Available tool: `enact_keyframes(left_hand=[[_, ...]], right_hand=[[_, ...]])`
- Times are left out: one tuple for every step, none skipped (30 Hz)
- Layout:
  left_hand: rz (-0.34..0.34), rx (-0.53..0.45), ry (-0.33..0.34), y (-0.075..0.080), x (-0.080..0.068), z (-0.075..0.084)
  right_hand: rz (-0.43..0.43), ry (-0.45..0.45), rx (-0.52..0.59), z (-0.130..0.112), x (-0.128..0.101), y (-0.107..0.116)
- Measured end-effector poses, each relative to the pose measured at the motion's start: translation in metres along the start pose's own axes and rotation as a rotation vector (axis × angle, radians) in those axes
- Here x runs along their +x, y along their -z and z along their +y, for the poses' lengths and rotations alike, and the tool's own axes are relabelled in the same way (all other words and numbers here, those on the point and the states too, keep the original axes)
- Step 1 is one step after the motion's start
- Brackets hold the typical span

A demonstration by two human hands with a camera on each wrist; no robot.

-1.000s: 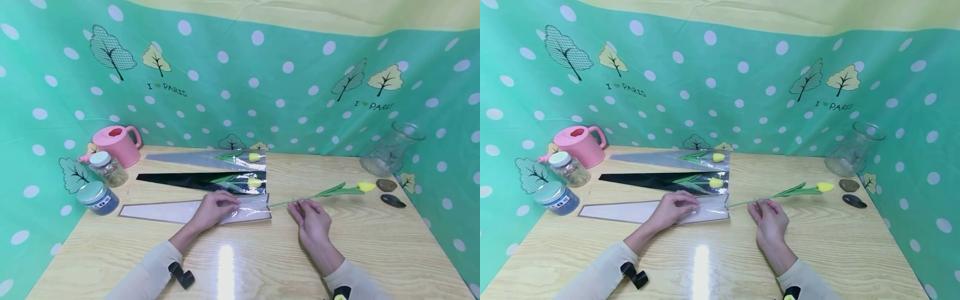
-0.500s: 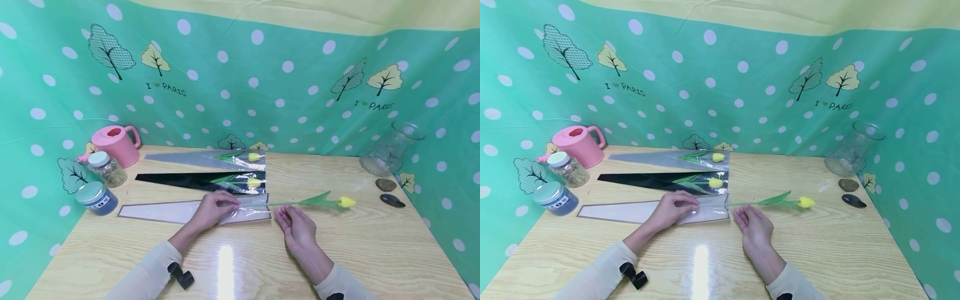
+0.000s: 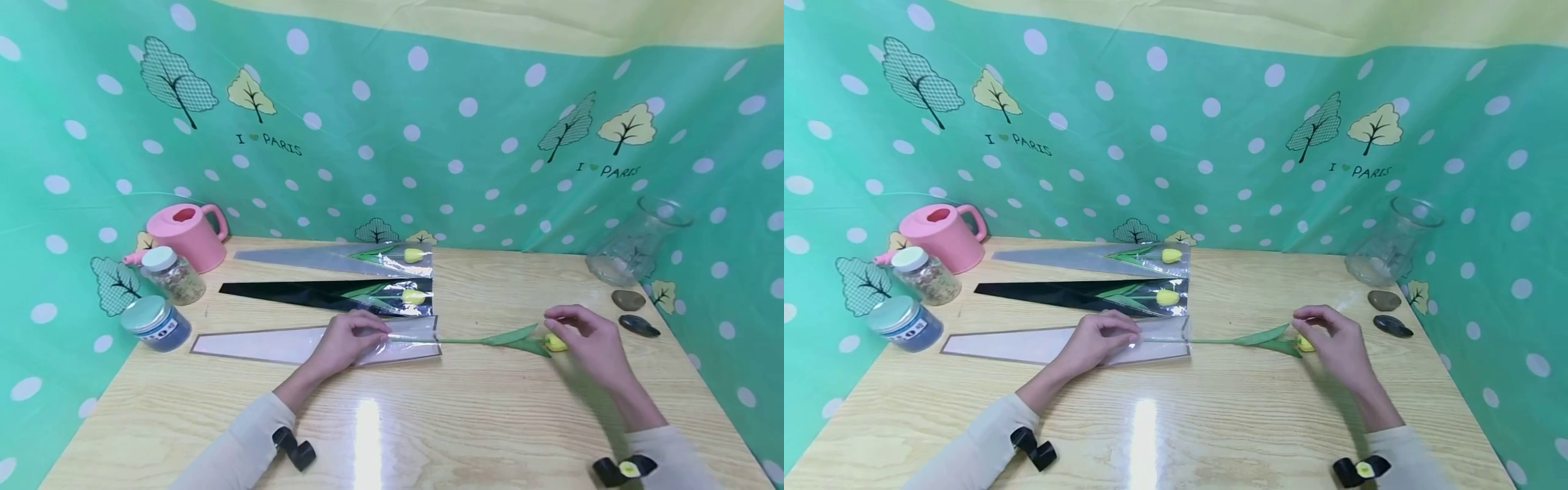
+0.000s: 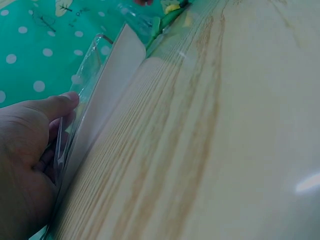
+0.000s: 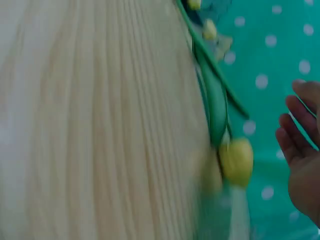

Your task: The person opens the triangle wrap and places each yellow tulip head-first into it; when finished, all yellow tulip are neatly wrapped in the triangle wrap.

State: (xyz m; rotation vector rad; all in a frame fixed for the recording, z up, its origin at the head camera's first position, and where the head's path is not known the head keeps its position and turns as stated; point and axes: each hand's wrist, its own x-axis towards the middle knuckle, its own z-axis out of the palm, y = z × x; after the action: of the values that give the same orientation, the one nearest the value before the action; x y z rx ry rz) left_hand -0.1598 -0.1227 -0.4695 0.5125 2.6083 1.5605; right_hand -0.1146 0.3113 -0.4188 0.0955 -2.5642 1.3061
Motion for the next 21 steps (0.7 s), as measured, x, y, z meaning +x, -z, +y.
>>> enact_keyframes(left_hand=[[0.0, 0.0, -0.002, 0.0, 0.0, 0.0], [0.0, 0.0, -0.004, 0.001, 0.0, 0.0], [0.001, 0.0, -0.006, 0.001, 0.0, -0.001], [0.002, 0.001, -0.007, 0.001, 0.0, -0.001], [0.002, 0.002, -0.008, 0.002, 0.0, -0.001], [0.003, 0.002, -0.006, 0.002, 0.0, -0.001], [0.002, -0.001, -0.004, 0.002, 0.0, -0.001], [0.002, -0.001, 0.0, 0.002, 0.0, -0.001], [0.001, -0.003, 0.005, 0.002, 0.0, -0.001], [0.001, -0.005, 0.009, 0.002, 0.0, -0.001], [0.0, -0.006, 0.013, 0.002, -0.001, -0.001], [0.0, -0.006, 0.017, 0.002, -0.001, -0.001], [0.0, -0.006, 0.019, 0.001, -0.001, -0.001], [0.001, -0.004, 0.02, 0.001, -0.001, 0.0], [0.002, -0.003, 0.021, 0.001, -0.001, 0.0], [0.002, -0.003, 0.021, 0.001, -0.001, 0.0], [0.001, -0.003, 0.021, 0.001, -0.001, 0.0], [0.0, -0.002, 0.021, 0.001, -0.001, 0.0], [-0.001, -0.003, 0.021, 0.001, -0.001, 0.001], [-0.003, -0.003, 0.022, 0.001, -0.001, 0.001], [-0.005, -0.003, 0.023, 0.001, -0.001, 0.001]], right_hand=[[-0.042, 0.02, -0.051, 0.008, 0.001, 0.007], [-0.082, 0.03, -0.096, 0.014, 0.001, 0.012], [-0.12, 0.033, -0.127, 0.019, 0.002, 0.016], [-0.153, 0.036, -0.153, 0.024, 0.002, 0.018], [-0.184, 0.039, -0.172, 0.029, 0.002, 0.02], [-0.211, 0.041, -0.176, 0.032, 0.003, 0.021], [-0.234, 0.049, -0.18, 0.036, 0.003, 0.021], [-0.252, 0.059, -0.188, 0.038, 0.003, 0.02], [-0.266, 0.07, -0.191, 0.041, 0.004, 0.019], [-0.275, 0.077, -0.194, 0.042, 0.004, 0.018], [-0.283, 0.083, -0.193, 0.044, 0.005, 0.016], [-0.288, 0.093, -0.199, 0.044, 0.006, 0.015], [-0.29, 0.096, -0.202, 0.045, 0.006, 0.013], [-0.294, 0.098, -0.207, 0.045, 0.007, 0.012], [-0.296, 0.096, -0.212, 0.045, 0.008, 0.011], [-0.299, 0.093, -0.216, 0.045, 0.009, 0.01], [-0.3, 0.091, -0.219, 0.045, 0.01, 0.009], [-0.301, 0.09, -0.225, 0.045, 0.01, 0.008], [-0.303, 0.084, -0.223, 0.045, 0.011, 0.008], [-0.308, 0.083, -0.225, 0.045, 0.011, 0.007], [-0.31, 0.086, -0.223, 0.045, 0.012, 0.006]])
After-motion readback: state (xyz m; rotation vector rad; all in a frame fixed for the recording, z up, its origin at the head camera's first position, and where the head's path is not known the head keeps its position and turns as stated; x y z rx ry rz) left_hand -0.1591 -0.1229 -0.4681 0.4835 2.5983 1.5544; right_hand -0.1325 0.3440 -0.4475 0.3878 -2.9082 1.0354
